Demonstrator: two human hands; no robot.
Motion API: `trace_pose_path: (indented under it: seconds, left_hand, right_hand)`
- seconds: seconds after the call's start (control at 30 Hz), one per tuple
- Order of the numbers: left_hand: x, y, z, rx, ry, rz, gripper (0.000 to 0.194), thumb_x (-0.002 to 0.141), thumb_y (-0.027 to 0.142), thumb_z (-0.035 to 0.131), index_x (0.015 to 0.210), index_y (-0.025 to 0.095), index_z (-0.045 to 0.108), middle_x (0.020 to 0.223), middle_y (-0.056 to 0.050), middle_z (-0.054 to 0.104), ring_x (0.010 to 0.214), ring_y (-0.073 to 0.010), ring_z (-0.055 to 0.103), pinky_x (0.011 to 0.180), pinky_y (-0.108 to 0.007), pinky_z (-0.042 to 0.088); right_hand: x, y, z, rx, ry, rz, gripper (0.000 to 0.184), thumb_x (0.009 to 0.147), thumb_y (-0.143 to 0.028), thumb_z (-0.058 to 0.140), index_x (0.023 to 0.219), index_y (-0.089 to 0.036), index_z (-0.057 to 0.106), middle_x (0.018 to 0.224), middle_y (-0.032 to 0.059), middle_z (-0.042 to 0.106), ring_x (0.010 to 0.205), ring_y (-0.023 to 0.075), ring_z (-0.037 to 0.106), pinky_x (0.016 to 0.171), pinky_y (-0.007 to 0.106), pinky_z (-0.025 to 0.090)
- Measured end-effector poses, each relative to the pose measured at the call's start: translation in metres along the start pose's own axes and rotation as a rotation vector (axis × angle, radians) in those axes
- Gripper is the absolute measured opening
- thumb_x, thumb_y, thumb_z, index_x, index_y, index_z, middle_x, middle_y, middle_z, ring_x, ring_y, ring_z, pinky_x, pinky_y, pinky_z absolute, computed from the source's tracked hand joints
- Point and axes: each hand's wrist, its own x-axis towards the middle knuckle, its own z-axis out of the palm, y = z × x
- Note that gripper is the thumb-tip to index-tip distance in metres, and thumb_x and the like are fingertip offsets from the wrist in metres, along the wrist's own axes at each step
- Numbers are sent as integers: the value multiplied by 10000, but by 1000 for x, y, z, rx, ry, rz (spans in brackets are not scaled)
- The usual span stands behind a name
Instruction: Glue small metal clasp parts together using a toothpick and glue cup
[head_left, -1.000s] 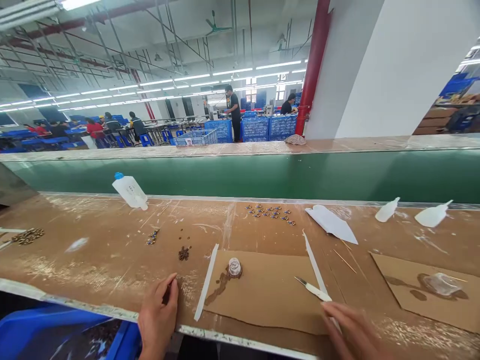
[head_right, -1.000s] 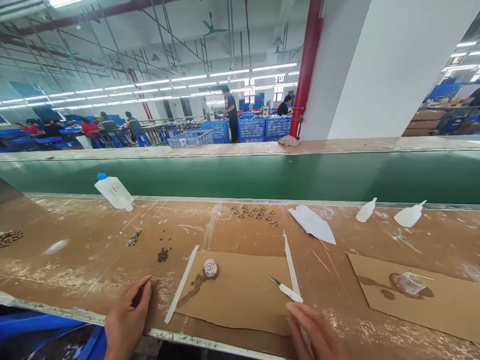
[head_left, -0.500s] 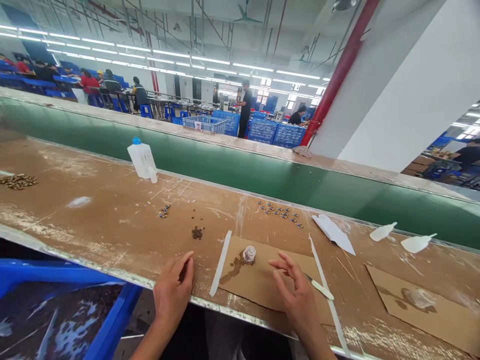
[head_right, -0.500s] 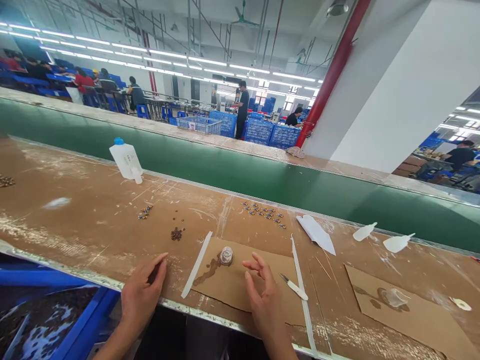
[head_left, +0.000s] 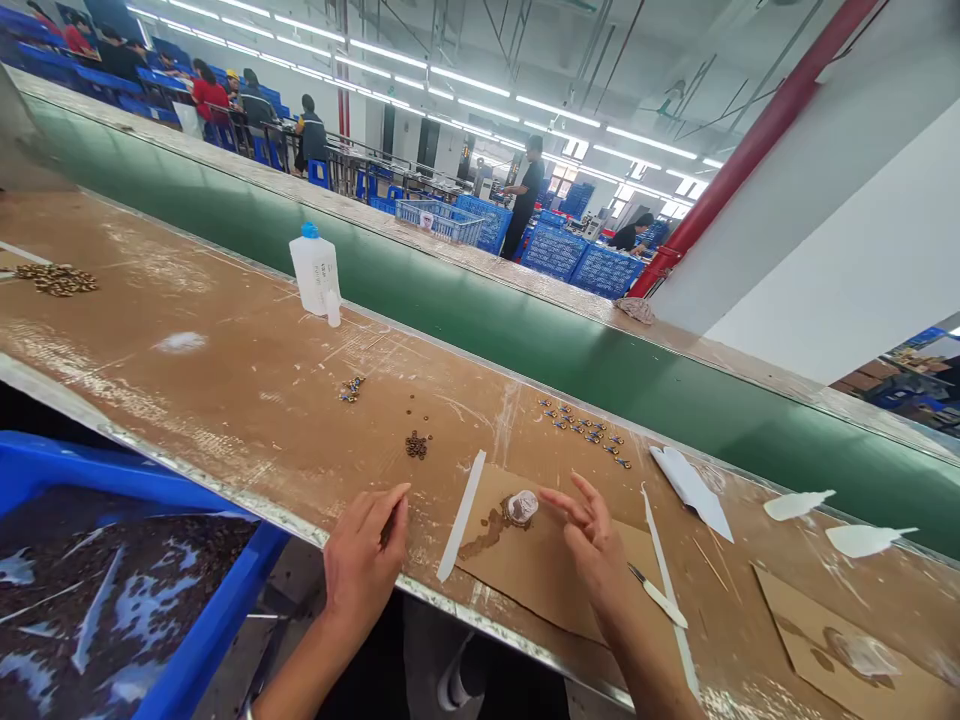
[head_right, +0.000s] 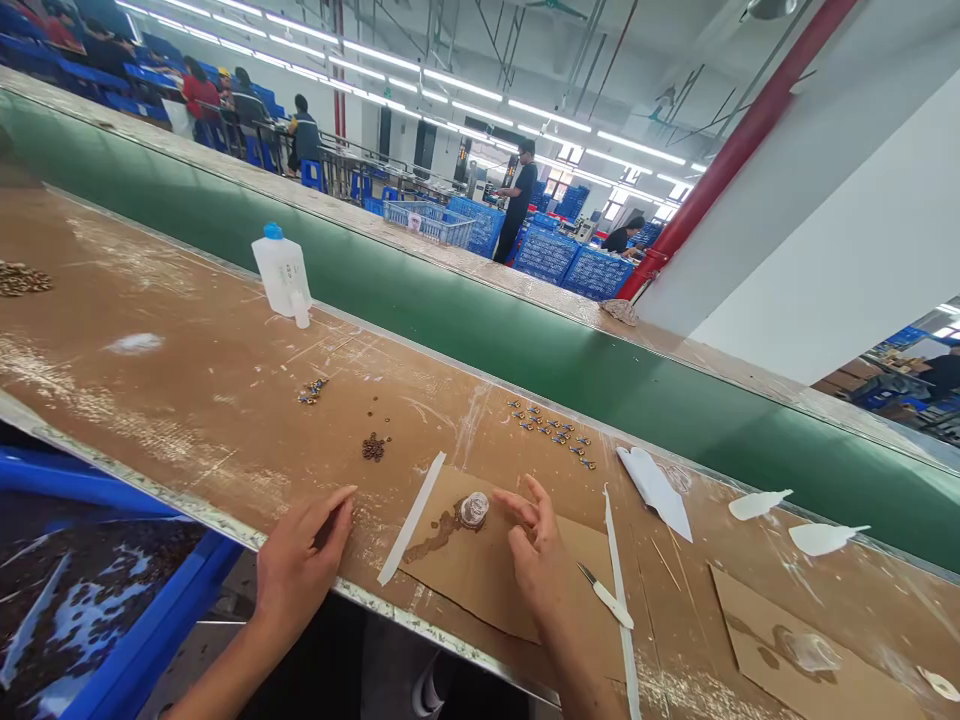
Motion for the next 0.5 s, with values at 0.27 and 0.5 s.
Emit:
trace_pose_path:
  seconds: [0.27, 0.5]
  left_hand:
    - [2, -1, -1, 12, -9, -29, 184, 893, 262, 501, 989, 210, 650, 823, -26, 690, 718, -139, 633, 711, -240, 472]
    - [7, -7, 0, 64, -120, -134, 320, 867, 412, 448, 963, 209, 676, 919, -43, 716, 823, -195, 655, 782, -294, 484]
  right_hand:
    - [-26, 26, -53, -293, 425, -95, 381, 828, -485, 497, 1044, -192, 609, 986, 77, 650, 941, 221, 593, 788, 342, 458]
    - [-71, 79, -110, -587, 518, -219, 371, 870, -498, 467, 938, -202, 682, 998, 71, 654, 920, 200, 610, 813, 351, 488]
